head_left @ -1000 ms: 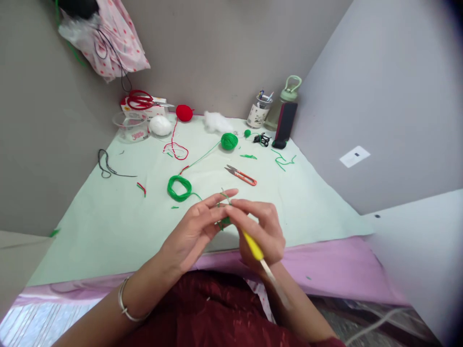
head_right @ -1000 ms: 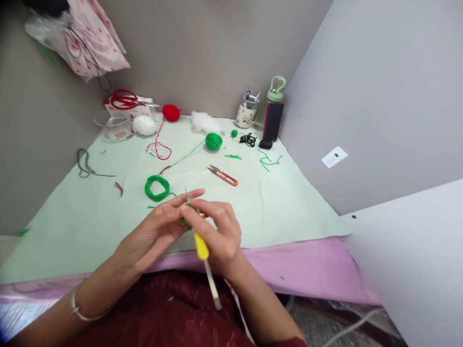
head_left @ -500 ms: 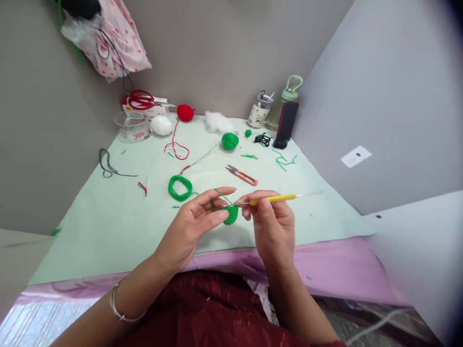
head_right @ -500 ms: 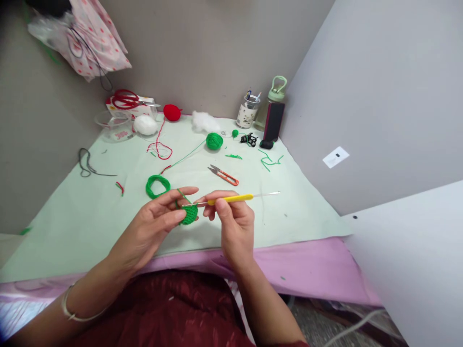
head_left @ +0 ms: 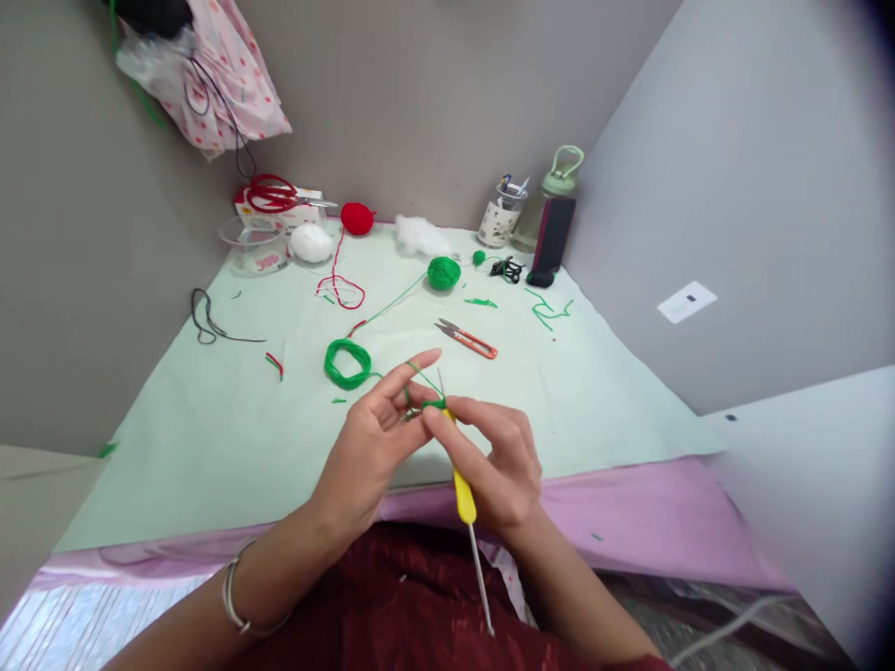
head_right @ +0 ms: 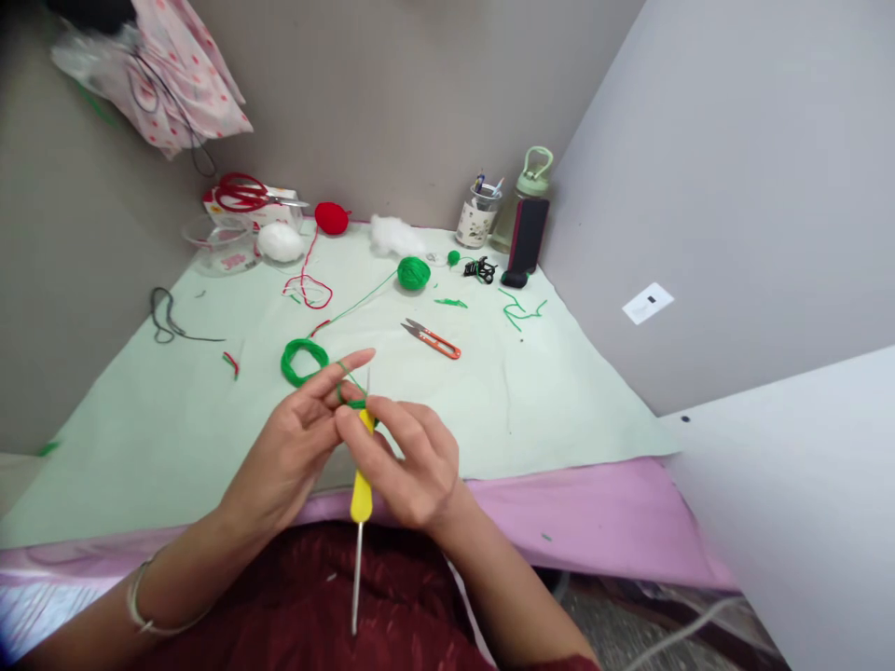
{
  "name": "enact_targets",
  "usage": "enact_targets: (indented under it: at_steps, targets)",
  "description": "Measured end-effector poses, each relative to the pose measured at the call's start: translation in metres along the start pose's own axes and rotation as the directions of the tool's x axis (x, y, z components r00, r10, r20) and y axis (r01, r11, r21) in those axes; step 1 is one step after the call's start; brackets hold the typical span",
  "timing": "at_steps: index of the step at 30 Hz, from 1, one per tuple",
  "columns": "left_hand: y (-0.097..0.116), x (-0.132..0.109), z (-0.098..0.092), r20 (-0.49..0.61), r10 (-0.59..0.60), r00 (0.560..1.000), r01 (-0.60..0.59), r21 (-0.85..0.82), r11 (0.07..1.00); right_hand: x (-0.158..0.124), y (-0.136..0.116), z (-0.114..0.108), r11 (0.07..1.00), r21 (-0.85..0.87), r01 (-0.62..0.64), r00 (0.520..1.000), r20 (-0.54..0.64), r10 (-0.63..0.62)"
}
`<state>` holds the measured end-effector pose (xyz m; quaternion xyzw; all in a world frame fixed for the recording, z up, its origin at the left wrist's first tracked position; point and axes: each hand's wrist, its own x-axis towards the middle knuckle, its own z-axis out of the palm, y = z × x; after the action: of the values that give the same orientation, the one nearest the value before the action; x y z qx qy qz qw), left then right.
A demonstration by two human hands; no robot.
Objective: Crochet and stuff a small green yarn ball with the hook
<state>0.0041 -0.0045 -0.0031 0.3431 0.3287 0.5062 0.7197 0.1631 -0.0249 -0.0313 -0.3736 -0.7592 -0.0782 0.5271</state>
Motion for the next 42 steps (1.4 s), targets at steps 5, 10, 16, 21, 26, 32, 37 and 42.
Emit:
enact_targets:
  at_steps: [5,10,16,21,26,32,37,42]
  targets:
    - [0.004,0.005,-0.006,0.091,-0.168,0.982,0.181,-0.165,0.97,0.007,0.002,0.0,0.889,0.373,-0.267,0.939,-0.105,0.326]
    - [0.007,0.004,-0.006,0.1,-0.094,0.991,0.099,-0.045,0.994,0.018,0.003,0.002,0.636,0.645,-0.424,0.85,0.042,0.524]
    - [0.001,0.003,0.001,-0.003,0.011,1.0,-0.011,-0.008,1.0,0.01,-0.003,0.003,0.908,0.311,-0.28,0.951,-0.039,0.307]
    - [0.0,0.008,-0.005,0.092,-0.162,0.982,0.175,-0.156,0.972,0.006,0.0,-0.002,0.969,0.2,-0.147,0.985,-0.065,0.162]
    - [0.002,0.008,-0.008,0.069,-0.13,0.989,0.139,-0.146,0.979,0.015,0.004,-0.001,0.629,0.667,-0.399,0.84,-0.009,0.543]
    - [0.0,0.003,-0.006,0.151,-0.043,0.988,0.035,0.059,0.998,0.017,0.004,0.003,0.523,0.711,-0.469,0.799,0.091,0.594]
    - [0.003,0.002,-0.01,0.112,0.002,0.994,-0.013,0.092,0.996,0.021,0.009,0.0,0.386,0.768,-0.511,0.738,0.162,0.655]
    - [0.003,0.002,-0.012,0.076,0.057,0.995,-0.069,0.168,0.983,0.02,0.005,-0.006,0.531,0.692,-0.489,0.802,0.118,0.585]
